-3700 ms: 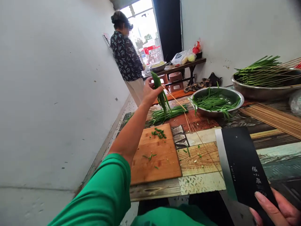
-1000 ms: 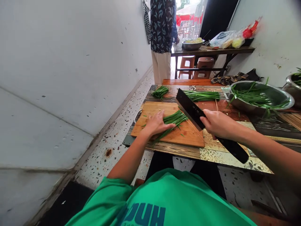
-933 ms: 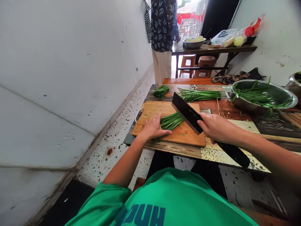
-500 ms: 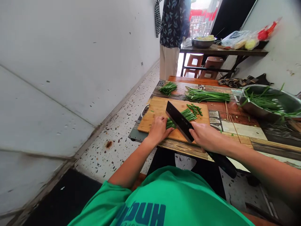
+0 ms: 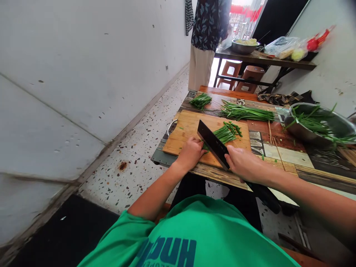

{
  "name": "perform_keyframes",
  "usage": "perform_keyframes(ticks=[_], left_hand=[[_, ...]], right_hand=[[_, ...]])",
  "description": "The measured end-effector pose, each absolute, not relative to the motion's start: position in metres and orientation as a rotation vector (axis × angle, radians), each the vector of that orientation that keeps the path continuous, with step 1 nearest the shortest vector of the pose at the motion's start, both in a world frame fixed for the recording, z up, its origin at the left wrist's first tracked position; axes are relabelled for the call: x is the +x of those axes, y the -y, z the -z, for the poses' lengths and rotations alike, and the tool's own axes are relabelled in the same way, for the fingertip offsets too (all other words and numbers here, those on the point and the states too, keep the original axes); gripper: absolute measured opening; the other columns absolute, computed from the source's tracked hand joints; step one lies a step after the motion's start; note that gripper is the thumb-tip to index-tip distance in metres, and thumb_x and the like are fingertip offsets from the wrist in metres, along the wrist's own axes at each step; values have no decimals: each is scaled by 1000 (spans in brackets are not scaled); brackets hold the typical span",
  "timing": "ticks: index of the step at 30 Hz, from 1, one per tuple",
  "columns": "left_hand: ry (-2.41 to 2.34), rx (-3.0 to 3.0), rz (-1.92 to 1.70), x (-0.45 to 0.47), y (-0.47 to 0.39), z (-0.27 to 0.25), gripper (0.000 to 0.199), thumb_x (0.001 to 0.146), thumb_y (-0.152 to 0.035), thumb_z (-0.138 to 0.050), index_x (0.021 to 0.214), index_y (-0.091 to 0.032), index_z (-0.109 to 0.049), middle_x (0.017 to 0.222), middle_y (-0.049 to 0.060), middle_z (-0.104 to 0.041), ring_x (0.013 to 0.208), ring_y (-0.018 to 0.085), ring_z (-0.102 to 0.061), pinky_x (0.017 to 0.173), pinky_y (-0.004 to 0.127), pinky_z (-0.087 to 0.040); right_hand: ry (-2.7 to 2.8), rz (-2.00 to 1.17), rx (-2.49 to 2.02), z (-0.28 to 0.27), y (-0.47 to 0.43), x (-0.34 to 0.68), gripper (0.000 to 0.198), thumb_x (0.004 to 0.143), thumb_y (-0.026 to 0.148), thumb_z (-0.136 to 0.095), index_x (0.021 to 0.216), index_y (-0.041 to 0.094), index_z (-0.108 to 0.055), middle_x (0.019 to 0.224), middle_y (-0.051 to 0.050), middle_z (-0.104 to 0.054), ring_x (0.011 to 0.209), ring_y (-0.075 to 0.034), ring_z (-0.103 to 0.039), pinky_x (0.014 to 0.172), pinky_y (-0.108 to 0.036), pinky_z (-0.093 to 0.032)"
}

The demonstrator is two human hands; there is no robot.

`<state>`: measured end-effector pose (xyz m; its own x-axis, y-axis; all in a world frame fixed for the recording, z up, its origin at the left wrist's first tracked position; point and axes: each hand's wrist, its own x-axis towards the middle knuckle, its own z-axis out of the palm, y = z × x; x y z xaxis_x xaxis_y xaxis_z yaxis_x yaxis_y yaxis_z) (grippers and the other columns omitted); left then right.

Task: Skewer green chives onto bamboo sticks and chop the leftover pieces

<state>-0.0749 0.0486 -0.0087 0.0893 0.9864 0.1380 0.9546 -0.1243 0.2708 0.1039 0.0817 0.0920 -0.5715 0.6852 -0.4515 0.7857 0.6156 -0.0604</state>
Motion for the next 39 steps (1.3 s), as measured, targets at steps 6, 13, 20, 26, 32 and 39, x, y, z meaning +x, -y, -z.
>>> perform_keyframes(ticks=[6,13,20,26,32,39], left_hand=[[-1998,2406,-221,-71,-51,17,27,94,-24,-44,99,-9,-65,96,15,-66,94,26,-56,83,37,-45],[-2093,2435,-229,-60,-41,25,37,96,-27,-37,110,-4,-62,105,19,-63,100,28,-53,86,41,-43],[-1997,2436,-66,-69,-49,11,24,93,-14,-41,98,-9,-64,97,14,-65,95,23,-57,86,35,-44],[-2009,2246,-329,-84,-67,6,21,84,-7,-48,86,-12,-69,91,12,-70,90,21,-62,86,34,-46],[-1802,1208,-1091,-114,-101,-17,23,68,-33,-68,79,-13,-69,67,2,-68,57,12,-57,55,23,-43],[-1476,1373,-1162,-17,-216,-99,28,59,-37,-76,76,-15,-70,69,3,-68,58,11,-55,54,23,-43]], right_hand=[[-2518,329,1161,-79,-98,73,20,94,20,-35,102,11,-50,93,-18,-67,82,-25,-68,60,-28,-40],[-2663,401,1274,-63,-122,41,21,93,22,-39,102,9,-53,98,-21,-67,92,-27,-67,69,-28,-46],[-2797,765,1535,-87,-121,74,27,96,26,-28,107,12,-48,87,-13,-68,64,-18,-66,58,-25,-45],[-2682,1387,1933,-110,-121,153,19,94,36,-34,100,20,-44,66,-2,-61,47,-16,-59,47,-26,-44],[-2402,1730,2355,-70,-99,252,30,85,53,-47,84,24,-40,58,2,-58,41,-16,-55,36,-26,-41],[-1975,2084,2684,-27,-55,319,33,84,58,-46,79,25,-42,54,4,-56,39,-16,-52,40,-28,-43]])
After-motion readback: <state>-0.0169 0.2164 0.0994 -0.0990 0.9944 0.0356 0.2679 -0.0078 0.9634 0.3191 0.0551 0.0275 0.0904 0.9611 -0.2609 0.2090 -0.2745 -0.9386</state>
